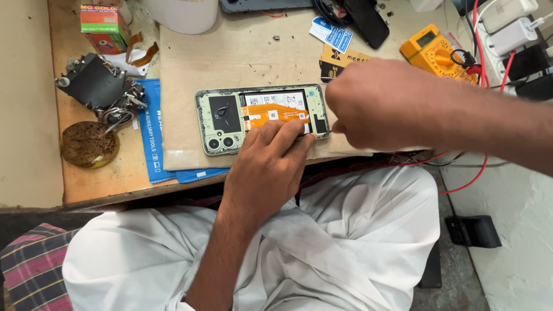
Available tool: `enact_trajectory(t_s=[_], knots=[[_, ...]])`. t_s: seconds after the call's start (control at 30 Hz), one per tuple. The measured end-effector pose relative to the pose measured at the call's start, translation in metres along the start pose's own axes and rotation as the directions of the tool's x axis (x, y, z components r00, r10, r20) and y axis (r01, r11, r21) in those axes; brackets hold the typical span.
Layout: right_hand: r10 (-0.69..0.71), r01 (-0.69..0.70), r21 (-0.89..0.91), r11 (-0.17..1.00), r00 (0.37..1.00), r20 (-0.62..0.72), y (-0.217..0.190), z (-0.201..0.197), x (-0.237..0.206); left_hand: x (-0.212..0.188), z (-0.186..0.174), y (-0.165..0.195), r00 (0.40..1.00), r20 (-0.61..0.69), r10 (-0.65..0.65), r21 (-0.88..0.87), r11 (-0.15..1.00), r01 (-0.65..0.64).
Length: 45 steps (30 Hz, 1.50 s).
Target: The person pries open the back cover of a green smartphone using a pry tool, removes the back panel, and works on the internal components with a screwdriver and pry bar, pressing and adjusting parts inside the phone body on the workbench.
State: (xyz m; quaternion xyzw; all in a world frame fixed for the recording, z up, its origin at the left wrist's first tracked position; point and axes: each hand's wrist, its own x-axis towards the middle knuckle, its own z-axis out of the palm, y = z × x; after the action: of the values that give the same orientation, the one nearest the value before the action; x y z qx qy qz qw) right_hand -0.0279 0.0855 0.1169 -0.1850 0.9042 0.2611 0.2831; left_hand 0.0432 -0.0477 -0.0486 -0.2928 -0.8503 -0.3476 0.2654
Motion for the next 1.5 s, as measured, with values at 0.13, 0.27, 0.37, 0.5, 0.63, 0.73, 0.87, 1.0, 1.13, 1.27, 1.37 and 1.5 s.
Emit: enact_trajectory(t_s=[0.13,0.27,0.37,0.5,0.63,0.73,0.87,1.0,1.13,1.27,1.37,1.5], knots=[[-0.184,0.17,-0.136,0.976,0.978,-0.102,-0.001,0.015,-0.011,0.0,0.0,0.0,1.0,0.003,0.001,-0.005,1.0,-0.001],[-0.432,0.361,-0.274,0.891,0.86,-0.272,0.007,0.027,-0.012,0.0,0.0,0.0,1.0,0.008,-0.003,-0.003,1.0,0.003],[-0.428,0.388,-0.182,0.903,0.847,-0.317,0.017,0.03,-0.008,0.0,-0.001,0.001,1.0,0.001,-0.001,-0.004,1.0,0.001],[-0.111,0.117,0.033,0.993,0.983,-0.144,0.033,0.04,-0.007,0.002,-0.003,0.001,1.0,-0.005,-0.011,-0.016,1.0,0.011],[-0.015,0.206,0.471,0.858,0.925,-0.378,0.047,0.083,-0.016,0.007,-0.006,0.004,0.999,-0.028,-0.043,-0.06,0.997,0.041],[0.159,0.353,0.755,0.553,0.844,-0.511,0.036,0.132,-0.012,0.015,-0.007,0.01,0.996,-0.033,-0.087,-0.059,0.995,0.085],[0.369,0.431,0.777,0.459,0.703,-0.608,0.025,0.181,-0.014,0.034,-0.006,0.02,0.987,0.117,-0.106,0.098,0.991,0.095],[0.418,0.375,0.607,0.7,0.474,-0.775,0.05,0.185,-0.003,0.058,-0.002,0.023,0.922,0.367,-0.125,0.164,0.984,0.069],[0.325,0.209,0.427,0.88,0.39,-0.861,0.087,0.169,0.025,0.06,0.0,0.031,0.921,0.368,-0.126,0.154,0.985,0.073],[0.081,0.381,0.235,0.894,0.379,-0.922,0.089,0.149,0.052,0.047,-0.001,0.03,0.963,0.206,-0.174,0.079,0.984,0.161],[-0.063,0.346,0.142,0.927,0.52,-0.852,0.081,0.129,0.065,0.041,-0.008,0.021,0.965,0.188,-0.184,0.125,0.979,0.162],[0.095,0.594,0.425,0.683,0.505,-0.858,0.087,0.112,0.049,0.042,-0.024,-0.001,0.945,0.247,-0.216,0.192,0.966,0.17]])
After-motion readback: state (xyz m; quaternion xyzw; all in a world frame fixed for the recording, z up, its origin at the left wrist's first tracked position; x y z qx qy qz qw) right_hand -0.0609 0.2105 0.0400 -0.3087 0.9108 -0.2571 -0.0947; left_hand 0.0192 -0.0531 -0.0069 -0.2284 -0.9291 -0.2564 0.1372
